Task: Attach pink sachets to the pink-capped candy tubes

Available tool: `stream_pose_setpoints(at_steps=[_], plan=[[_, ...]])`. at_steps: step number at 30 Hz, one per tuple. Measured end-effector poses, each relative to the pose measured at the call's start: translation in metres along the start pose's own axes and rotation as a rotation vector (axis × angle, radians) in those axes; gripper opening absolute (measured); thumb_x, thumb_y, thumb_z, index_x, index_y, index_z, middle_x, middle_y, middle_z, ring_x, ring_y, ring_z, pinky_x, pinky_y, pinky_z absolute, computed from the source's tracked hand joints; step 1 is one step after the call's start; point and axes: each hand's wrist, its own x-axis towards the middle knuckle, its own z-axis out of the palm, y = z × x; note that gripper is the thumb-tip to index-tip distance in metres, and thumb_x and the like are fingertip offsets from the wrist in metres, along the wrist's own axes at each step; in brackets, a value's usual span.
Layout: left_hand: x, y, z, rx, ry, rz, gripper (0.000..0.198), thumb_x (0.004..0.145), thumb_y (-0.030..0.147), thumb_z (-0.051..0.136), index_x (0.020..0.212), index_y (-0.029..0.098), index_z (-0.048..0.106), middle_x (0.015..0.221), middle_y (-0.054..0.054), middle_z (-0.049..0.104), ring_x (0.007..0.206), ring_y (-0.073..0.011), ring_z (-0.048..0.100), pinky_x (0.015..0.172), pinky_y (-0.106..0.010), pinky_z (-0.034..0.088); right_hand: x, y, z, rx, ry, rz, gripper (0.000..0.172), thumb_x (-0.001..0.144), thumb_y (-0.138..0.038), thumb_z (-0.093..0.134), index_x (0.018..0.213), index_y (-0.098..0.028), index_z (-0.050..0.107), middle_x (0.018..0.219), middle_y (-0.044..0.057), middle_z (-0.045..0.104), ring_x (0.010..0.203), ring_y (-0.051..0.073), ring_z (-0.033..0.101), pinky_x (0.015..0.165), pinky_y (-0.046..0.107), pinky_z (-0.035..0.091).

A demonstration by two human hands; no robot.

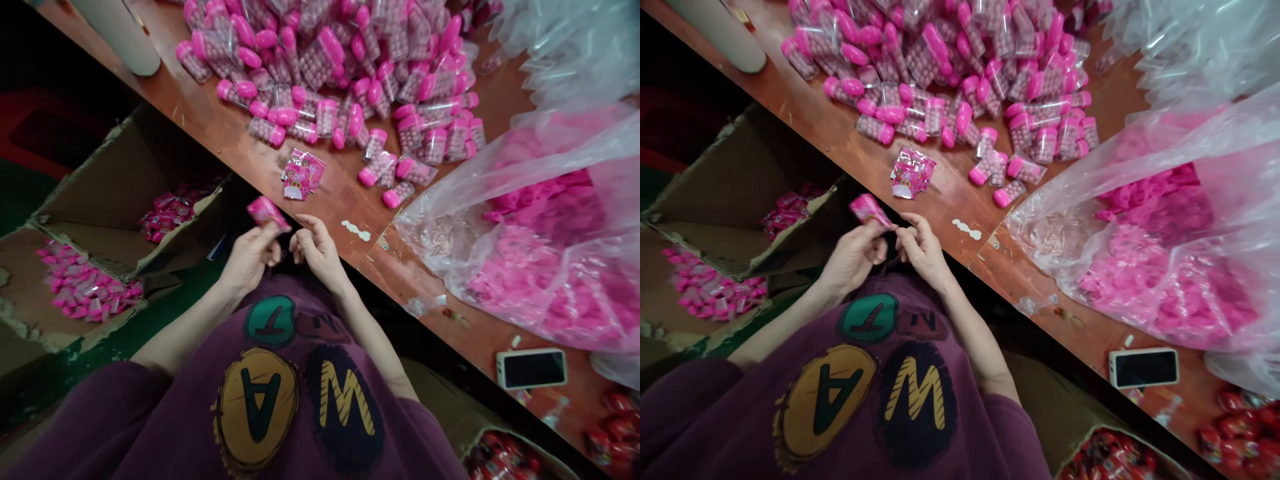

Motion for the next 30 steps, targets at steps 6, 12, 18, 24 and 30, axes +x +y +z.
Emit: stream_pose_setpoints(at_steps=[6, 12, 18, 24, 30], plan=[[0.014, 0.025, -0.089, -0.202, 0.586, 0.070, 0.032, 0.100, 0.057, 0.058, 0.091, 0.028, 0.067, 0.087, 0.007, 0.078, 0.062, -0.0084, 0.054, 0.062, -0.026, 0.041, 0.064, -0.023, -0.055, -0.714, 0.428, -0.287, 0.030, 0.107, -0.038, 0.045, 0.111, -0.019, 0.068, 0.097, 0.007, 0.072, 0.091, 0.020, 0.068, 0.089, 0.037, 0.053], [0.017, -0.004, -0.011, 0.069, 0.167, 0.081, 0.033, 0.085, 0.049, 0.074, 0.099, 0.020, 0.073, 0.084, -0.002, 0.071, 0.053, -0.0085, 0.051, 0.049, -0.024, 0.031, 0.100, -0.024, -0.113, -1.310, 0.786, -0.016, 0.047, 0.103, -0.046, 0.051, 0.129, -0.008, 0.062, 0.125, 0.024, 0.063, 0.122, 0.037, 0.057, 0.103, 0.058, 0.045], [0.046, 0.001, 0.037, 0.864, 0.071, 0.681, 0.025, 0.091, 0.026, 0.067, 0.113, 0.022, 0.078, 0.121, -0.012, 0.071, 0.094, -0.0217, 0.069, 0.082, -0.031, 0.052, 0.075, -0.021, -0.092, -1.471, 0.624, -0.001, 0.042, 0.098, -0.033, 0.051, 0.132, -0.011, 0.063, 0.124, 0.023, 0.063, 0.115, 0.037, 0.055, 0.100, 0.060, 0.042], [0.069, -0.008, 0.026, 1.254, 0.074, 0.727, 0.032, 0.102, 0.019, 0.045, 0.114, 0.019, 0.075, 0.142, -0.018, 0.064, 0.115, -0.0321, 0.067, 0.091, -0.038, 0.050, 0.030, -0.015, -0.054, -1.364, 0.552, -0.056, 0.047, 0.101, -0.033, 0.048, 0.144, -0.017, 0.059, 0.137, 0.022, 0.056, 0.124, 0.037, 0.051, 0.101, 0.057, 0.041], [0.043, -0.027, 0.017, 1.136, 0.006, 0.708, 0.025, 0.102, 0.028, 0.053, 0.114, 0.021, 0.074, 0.134, -0.016, 0.066, 0.115, -0.0280, 0.066, 0.096, -0.035, 0.051, 0.035, -0.018, -0.017, -1.227, 0.312, -0.168, 0.040, 0.105, -0.031, 0.042, 0.135, -0.020, 0.067, 0.123, 0.017, 0.062, 0.114, 0.031, 0.053, 0.097, 0.048, 0.044]])
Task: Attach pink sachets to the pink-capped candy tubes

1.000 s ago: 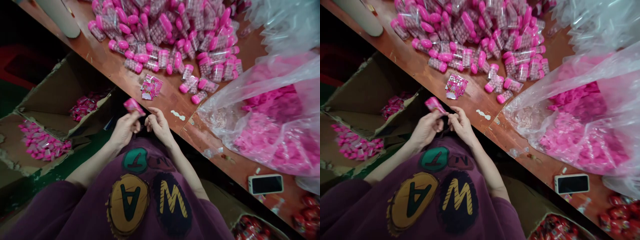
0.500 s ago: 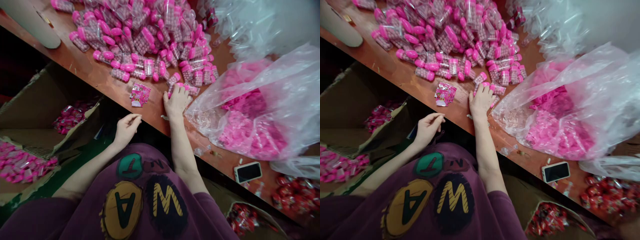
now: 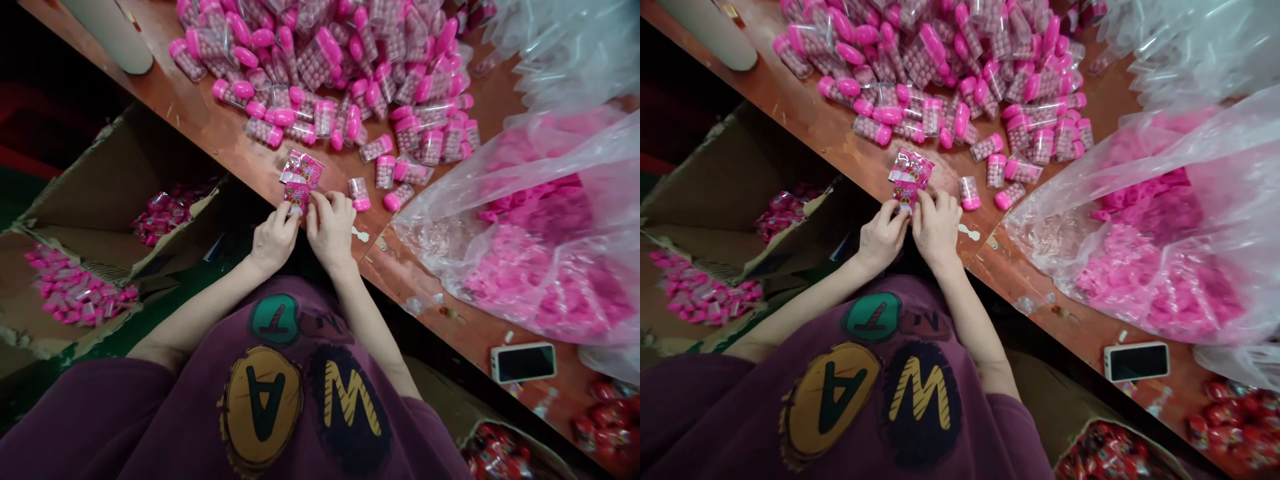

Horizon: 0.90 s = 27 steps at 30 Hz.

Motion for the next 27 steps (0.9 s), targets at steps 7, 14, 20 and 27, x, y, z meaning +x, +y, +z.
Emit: stream_pose_setpoints(at_steps=[7, 14, 20, 27], plan=[[-0.007, -0.009, -0.011, -0.508, 0.203, -0.427, 0.029, 0.089, 0.045, 0.075, 0.081, 0.018, 0.067, 0.077, -0.003, 0.063, 0.062, -0.0116, 0.056, 0.058, -0.022, 0.045, -0.023, -0.002, 0.014, -0.125, -0.057, -0.166, 0.043, 0.102, -0.021, 0.050, 0.140, -0.030, 0.067, 0.139, 0.015, 0.057, 0.124, 0.033, 0.048, 0.099, 0.050, 0.041], [0.022, -0.019, -0.019, -0.940, -0.227, -0.733, 0.032, 0.078, 0.033, 0.084, 0.063, 0.013, 0.063, 0.046, 0.000, 0.053, 0.037, -0.0064, 0.041, 0.036, -0.019, 0.025, -0.019, 0.048, 0.002, -0.030, 0.131, -0.153, 0.042, 0.100, -0.012, 0.045, 0.123, -0.027, 0.076, 0.127, 0.012, 0.067, 0.120, 0.027, 0.056, 0.104, 0.047, 0.044], [0.017, -0.007, -0.026, -1.024, -0.170, -0.733, 0.026, 0.075, 0.022, 0.085, 0.061, 0.011, 0.066, 0.048, 0.000, 0.053, 0.039, -0.0045, 0.042, 0.037, -0.017, 0.025, 0.028, 0.103, -0.040, -0.327, -0.020, -0.157, 0.048, 0.101, -0.013, 0.045, 0.141, -0.030, 0.065, 0.156, 0.011, 0.054, 0.134, 0.034, 0.050, 0.105, 0.056, 0.044], [0.022, 0.012, -0.029, -1.192, -0.119, -0.700, 0.023, 0.078, 0.019, 0.085, 0.068, 0.009, 0.068, 0.062, -0.004, 0.063, 0.046, -0.0038, 0.049, 0.040, -0.017, 0.028, 0.045, 0.093, -0.074, -0.409, -0.292, -0.416, 0.031, 0.108, -0.020, 0.040, 0.121, -0.014, 0.068, 0.149, 0.017, 0.060, 0.150, 0.037, 0.039, 0.113, 0.058, 0.034]])
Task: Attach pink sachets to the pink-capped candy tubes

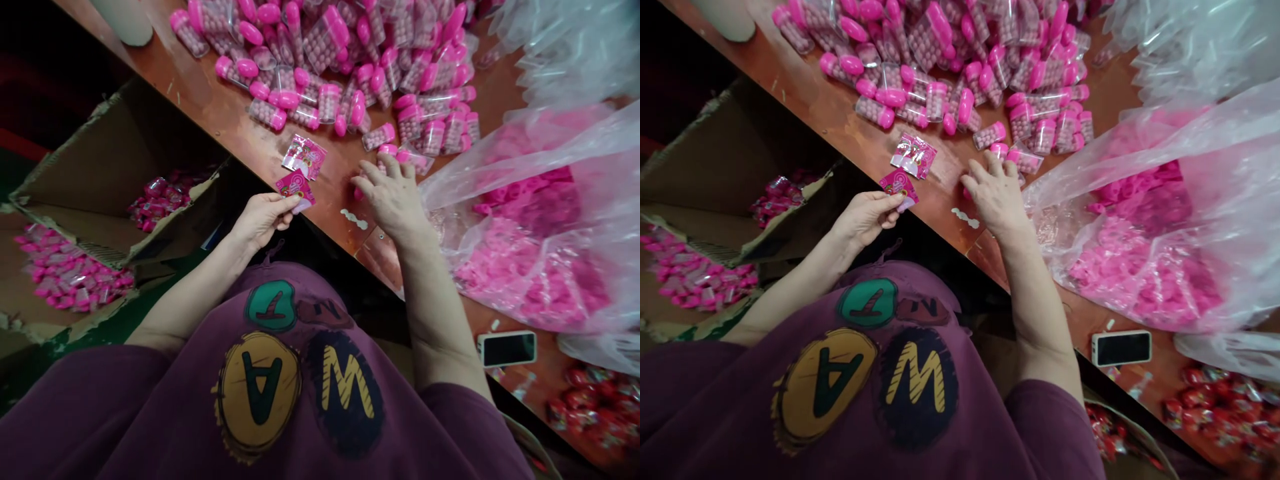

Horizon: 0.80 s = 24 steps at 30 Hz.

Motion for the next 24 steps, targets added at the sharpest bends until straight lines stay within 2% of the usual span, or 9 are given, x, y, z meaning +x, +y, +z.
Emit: stream_pose_setpoints(at_steps=[2, 4, 5, 8, 10, 12, 16, 20, 24], plan=[[0.001, 0.000, 0.005, -0.010, 0.006, 0.010, 0.024, 0.079, 0.019, 0.085, 0.067, 0.009, 0.067, 0.061, -0.003, 0.063, 0.047, -0.0036, 0.049, 0.040, -0.016, 0.028, 0.000, -0.003, -0.001, 0.105, 0.052, 0.063, 0.021, 0.103, -0.021, 0.049, 0.106, -0.010, 0.066, 0.128, 0.019, 0.068, 0.142, 0.038, 0.048, 0.113, 0.059, 0.035], [0.002, -0.002, 0.009, -0.016, 0.004, 0.015, 0.024, 0.080, 0.018, 0.084, 0.067, 0.009, 0.066, 0.060, -0.003, 0.063, 0.047, -0.0037, 0.049, 0.041, -0.016, 0.029, -0.001, -0.013, 0.006, 0.333, 0.165, 0.198, 0.011, 0.094, -0.022, 0.061, 0.100, -0.013, 0.062, 0.108, 0.014, 0.070, 0.120, 0.033, 0.062, 0.104, 0.056, 0.045], [0.003, -0.003, 0.011, -0.019, -0.002, 0.016, 0.025, 0.080, 0.018, 0.084, 0.066, 0.009, 0.066, 0.060, -0.003, 0.062, 0.047, -0.0038, 0.049, 0.040, -0.016, 0.029, -0.001, -0.022, 0.013, 0.464, 0.228, 0.267, 0.014, 0.091, -0.022, 0.062, 0.103, -0.016, 0.059, 0.100, 0.009, 0.068, 0.105, 0.028, 0.066, 0.096, 0.050, 0.051], [0.003, -0.007, 0.018, -0.026, -0.019, 0.022, 0.025, 0.080, 0.016, 0.083, 0.065, 0.009, 0.065, 0.060, -0.004, 0.063, 0.046, -0.0040, 0.049, 0.040, -0.017, 0.029, -0.001, -0.059, 0.033, 1.019, 0.405, 0.410, 0.017, 0.096, -0.031, 0.058, 0.109, -0.024, 0.050, 0.080, -0.003, 0.057, 0.067, 0.014, 0.059, 0.067, 0.032, 0.053], [0.002, -0.010, 0.024, -0.026, -0.018, 0.033, 0.024, 0.080, 0.016, 0.083, 0.065, 0.008, 0.066, 0.058, -0.003, 0.062, 0.044, -0.0039, 0.048, 0.040, -0.017, 0.029, -0.002, -0.086, 0.042, 1.493, 0.456, 0.452, 0.025, 0.094, -0.042, 0.065, 0.106, -0.027, 0.050, 0.076, -0.007, 0.053, 0.059, 0.010, 0.053, 0.059, 0.027, 0.049], [0.001, -0.014, 0.028, -0.026, -0.024, 0.036, 0.024, 0.078, 0.017, 0.085, 0.065, 0.008, 0.066, 0.057, -0.002, 0.061, 0.044, -0.0041, 0.048, 0.040, -0.017, 0.030, -0.002, -0.105, 0.044, 1.805, 0.437, 0.488, 0.040, 0.084, -0.050, 0.079, 0.103, -0.027, 0.052, 0.076, -0.008, 0.053, 0.059, 0.008, 0.052, 0.057, 0.025, 0.047], [-0.001, -0.021, 0.034, -0.021, -0.070, 0.008, 0.024, 0.075, 0.020, 0.088, 0.069, 0.008, 0.069, 0.061, -0.002, 0.063, 0.047, -0.0042, 0.050, 0.041, -0.017, 0.031, -0.008, -0.115, 0.041, 1.937, 0.455, 0.564, 0.046, 0.074, -0.049, 0.089, 0.096, -0.024, 0.058, 0.071, -0.009, 0.052, 0.055, 0.006, 0.048, 0.052, 0.022, 0.044], [-0.003, -0.020, 0.032, 0.030, -0.114, -0.023, 0.025, 0.079, 0.023, 0.086, 0.070, 0.010, 0.068, 0.057, -0.001, 0.059, 0.044, -0.0047, 0.048, 0.040, -0.017, 0.031, -0.014, -0.108, 0.047, 1.863, 0.579, 0.605, 0.048, 0.069, -0.051, 0.092, 0.095, -0.026, 0.061, 0.075, -0.007, 0.057, 0.058, 0.007, 0.049, 0.052, 0.023, 0.045], [-0.002, -0.018, 0.031, 0.086, -0.107, -0.023, 0.027, 0.080, 0.022, 0.086, 0.067, 0.010, 0.065, 0.053, 0.001, 0.055, 0.044, -0.0036, 0.045, 0.041, -0.017, 0.028, -0.014, -0.110, 0.058, 1.807, 0.600, 0.586, 0.047, 0.070, -0.054, 0.090, 0.095, -0.029, 0.060, 0.076, -0.006, 0.055, 0.059, 0.009, 0.048, 0.052, 0.024, 0.045]])
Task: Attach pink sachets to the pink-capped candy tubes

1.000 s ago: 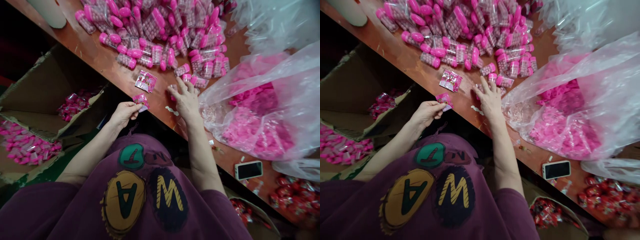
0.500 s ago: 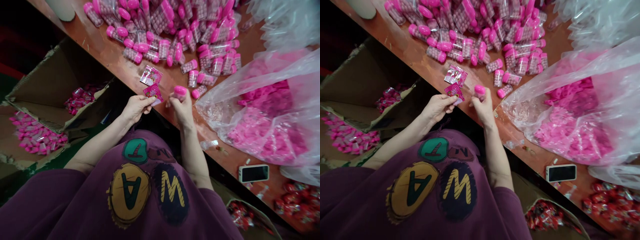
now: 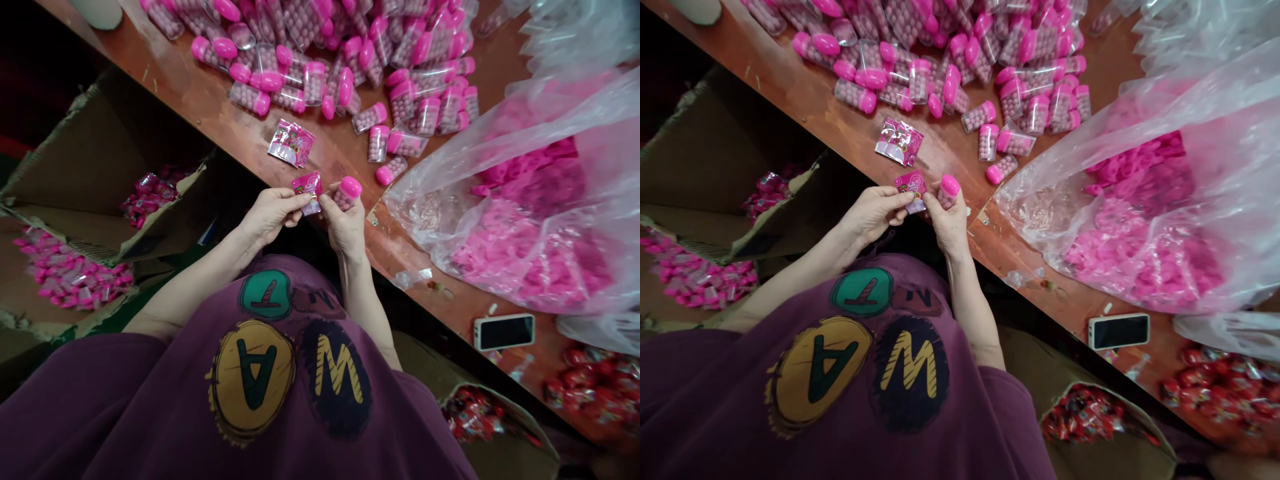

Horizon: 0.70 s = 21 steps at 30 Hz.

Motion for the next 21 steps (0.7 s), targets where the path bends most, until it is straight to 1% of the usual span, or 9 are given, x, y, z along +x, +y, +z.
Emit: stream_pose_setpoints(at_steps=[3, 6, 9, 10, 12, 14, 17, 19, 21], plan=[[0.002, -0.003, 0.003, 0.004, 0.057, 0.018, 0.031, 0.080, 0.021, 0.086, 0.063, 0.011, 0.062, 0.051, 0.002, 0.054, 0.043, -0.0030, 0.044, 0.041, -0.017, 0.027, -0.003, 0.006, 0.005, -0.009, 0.011, -0.012, 0.042, 0.076, -0.053, 0.085, 0.096, -0.029, 0.058, 0.077, -0.006, 0.053, 0.060, 0.009, 0.048, 0.052, 0.024, 0.045], [0.003, -0.007, 0.007, -0.034, 0.092, 0.006, 0.035, 0.080, 0.022, 0.087, 0.060, 0.012, 0.060, 0.052, 0.000, 0.056, 0.042, -0.0032, 0.045, 0.040, -0.018, 0.025, -0.007, 0.006, 0.010, -0.073, 0.067, -0.046, 0.033, 0.082, -0.048, 0.081, 0.093, -0.028, 0.057, 0.078, -0.005, 0.051, 0.063, 0.009, 0.047, 0.057, 0.024, 0.048], [0.002, -0.006, 0.009, -0.068, 0.079, -0.041, 0.037, 0.080, 0.027, 0.089, 0.062, 0.011, 0.061, 0.056, -0.001, 0.058, 0.043, -0.0032, 0.046, 0.040, -0.018, 0.025, -0.010, 0.002, 0.013, -0.174, 0.122, -0.069, 0.027, 0.086, -0.046, 0.076, 0.092, -0.028, 0.057, 0.078, -0.005, 0.050, 0.067, 0.010, 0.047, 0.062, 0.025, 0.050], [0.002, -0.005, 0.009, -0.076, 0.067, -0.057, 0.036, 0.081, 0.030, 0.088, 0.064, 0.011, 0.063, 0.057, -0.001, 0.059, 0.043, -0.0034, 0.047, 0.040, -0.018, 0.026, -0.010, 0.001, 0.014, -0.203, 0.123, -0.072, 0.026, 0.087, -0.046, 0.075, 0.093, -0.028, 0.056, 0.079, -0.004, 0.049, 0.067, 0.011, 0.047, 0.062, 0.025, 0.050], [0.000, -0.003, 0.008, -0.084, 0.045, -0.075, 0.033, 0.085, 0.032, 0.085, 0.067, 0.012, 0.065, 0.056, -0.001, 0.058, 0.043, -0.0042, 0.048, 0.041, -0.018, 0.028, -0.009, -0.002, 0.013, -0.236, 0.085, -0.058, 0.026, 0.089, -0.045, 0.074, 0.093, -0.028, 0.056, 0.079, -0.004, 0.049, 0.066, 0.010, 0.049, 0.060, 0.025, 0.049], [-0.001, -0.001, 0.006, -0.085, 0.043, -0.063, 0.032, 0.087, 0.030, 0.081, 0.066, 0.012, 0.064, 0.053, 0.000, 0.056, 0.042, -0.0045, 0.047, 0.041, -0.018, 0.029, -0.005, -0.006, 0.012, -0.204, 0.025, -0.009, 0.030, 0.088, -0.048, 0.075, 0.097, -0.028, 0.054, 0.077, -0.006, 0.049, 0.060, 0.009, 0.047, 0.053, 0.024, 0.046], [-0.001, 0.000, 0.003, -0.112, 0.072, -0.009, 0.032, 0.085, 0.029, 0.083, 0.066, 0.012, 0.063, 0.053, 0.001, 0.055, 0.043, -0.0039, 0.047, 0.040, -0.018, 0.027, -0.003, -0.013, 0.007, -0.070, -0.012, 0.094, 0.040, 0.087, -0.057, 0.075, 0.099, -0.029, 0.048, 0.073, -0.008, 0.050, 0.049, 0.007, 0.038, 0.043, 0.022, 0.038], [0.000, 0.000, 0.002, -0.148, 0.114, 0.027, 0.035, 0.082, 0.031, 0.087, 0.066, 0.012, 0.062, 0.054, 0.002, 0.055, 0.044, -0.0040, 0.047, 0.040, -0.018, 0.026, -0.008, -0.020, 0.004, 0.019, -0.019, 0.153, 0.042, 0.089, -0.060, 0.070, 0.094, -0.028, 0.045, 0.072, -0.009, 0.053, 0.046, 0.005, 0.034, 0.041, 0.021, 0.037], [0.001, -0.001, 0.002, -0.168, 0.160, 0.046, 0.039, 0.080, 0.034, 0.089, 0.065, 0.014, 0.060, 0.053, 0.002, 0.054, 0.043, -0.0042, 0.047, 0.040, -0.018, 0.025, -0.019, -0.026, 0.003, 0.079, -0.055, 0.195, 0.040, 0.092, -0.060, 0.067, 0.092, -0.027, 0.044, 0.075, -0.007, 0.058, 0.045, 0.005, 0.036, 0.042, 0.021, 0.038]])
